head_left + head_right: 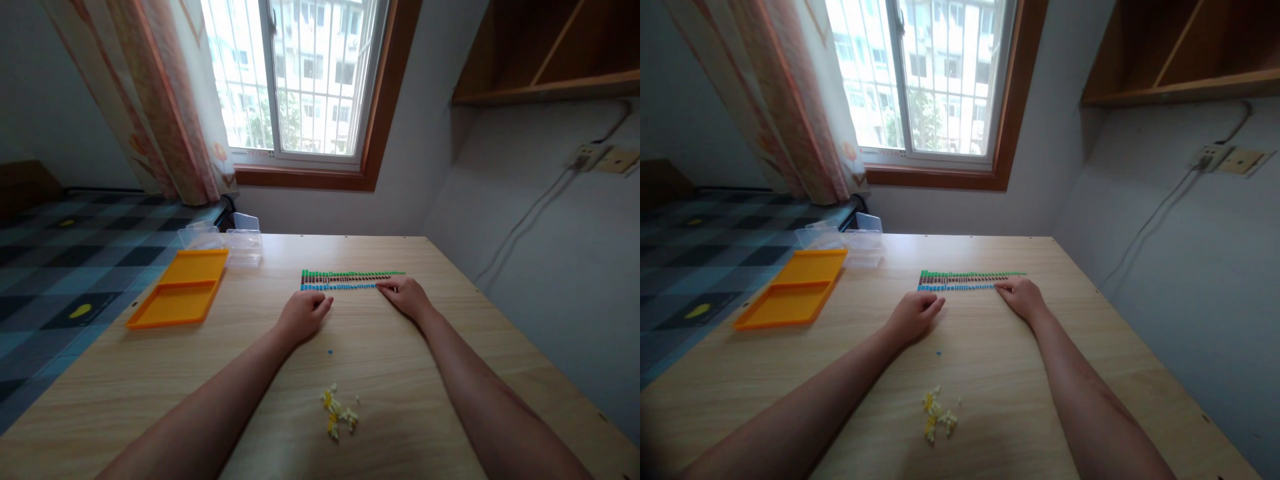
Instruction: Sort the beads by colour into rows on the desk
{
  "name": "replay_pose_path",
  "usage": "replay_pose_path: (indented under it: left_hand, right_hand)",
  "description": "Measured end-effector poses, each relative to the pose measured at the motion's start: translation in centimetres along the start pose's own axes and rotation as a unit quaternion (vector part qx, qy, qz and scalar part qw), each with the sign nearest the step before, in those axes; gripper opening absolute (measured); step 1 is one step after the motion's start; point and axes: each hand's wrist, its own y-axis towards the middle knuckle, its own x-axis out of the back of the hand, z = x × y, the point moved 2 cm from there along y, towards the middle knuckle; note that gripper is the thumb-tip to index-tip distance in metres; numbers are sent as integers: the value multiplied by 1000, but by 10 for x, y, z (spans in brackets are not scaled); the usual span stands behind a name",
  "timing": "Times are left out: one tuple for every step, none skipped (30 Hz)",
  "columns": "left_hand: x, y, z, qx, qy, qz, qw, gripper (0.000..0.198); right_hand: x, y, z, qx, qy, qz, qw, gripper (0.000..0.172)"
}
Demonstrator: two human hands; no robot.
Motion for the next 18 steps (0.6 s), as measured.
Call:
replay_pose_path:
  left_hand:
    - [0,0,0,0,1,-1,1000,46]
    - [0,0,0,0,2,-1,1000,46]
    - [0,0,0,-1,3,-1,1000,46]
    - [-1,0,1,-2,4,0,1000,46]
    - [-1,0,1,-4,6,1,1000,46]
    - [-1,0,1,-6,7,3,1000,46]
    - [-1,0,1,-6,7,4,1000,45]
    - [-2,0,1,-6,8,4,1000,45]
    - [-2,0,1,-5,8,4,1000,45]
    - [-2,0,1,-3,7,4,1000,45]
    - [-2,0,1,-1,5,4,1000,45]
    - [-3,0,1,1,3,4,1000,45]
    - [-3,-1,1,1,-1,4,1000,46]
    - [-3,-1,1,1,-4,2,1000,46]
    - [-3,-1,1,0,-7,-1,1000,46]
    - [-2,-1,1,0,-9,-5,1000,46]
    - [-2,-1,1,-1,-11,-9,1000,46]
    - [-1,-1,0,0,-13,-13,1000,46]
  right_hand:
    - [0,0,0,2,-3,1,1000,22]
    - [0,0,1,5,-4,0,1000,21]
    - [1,-1,2,6,-4,-7,1000,21]
    - [2,-1,3,7,-3,-18,1000,22]
    - [3,-1,6,8,1,-34,999,22]
    - [5,-1,10,12,6,-52,999,22]
    - [7,-1,16,20,14,-68,997,23]
    - [9,-2,24,34,22,-77,996,23]
    - [10,-3,33,53,32,-78,995,23]
    - [11,-5,45,73,45,-72,994,22]
    - [11,-7,58,97,58,-58,992,21]
    - [11,-10,72,130,72,-28,988,19]
    - [9,-15,87,160,89,9,983,18]
    - [7,-19,102,189,103,57,975,16]
    - [5,-25,116,213,110,101,966,16]
    - [3,-30,128,228,110,128,959,17]
    - [1,-34,138,237,109,141,955,20]
    - [-1,-38,146,251,111,164,947,24]
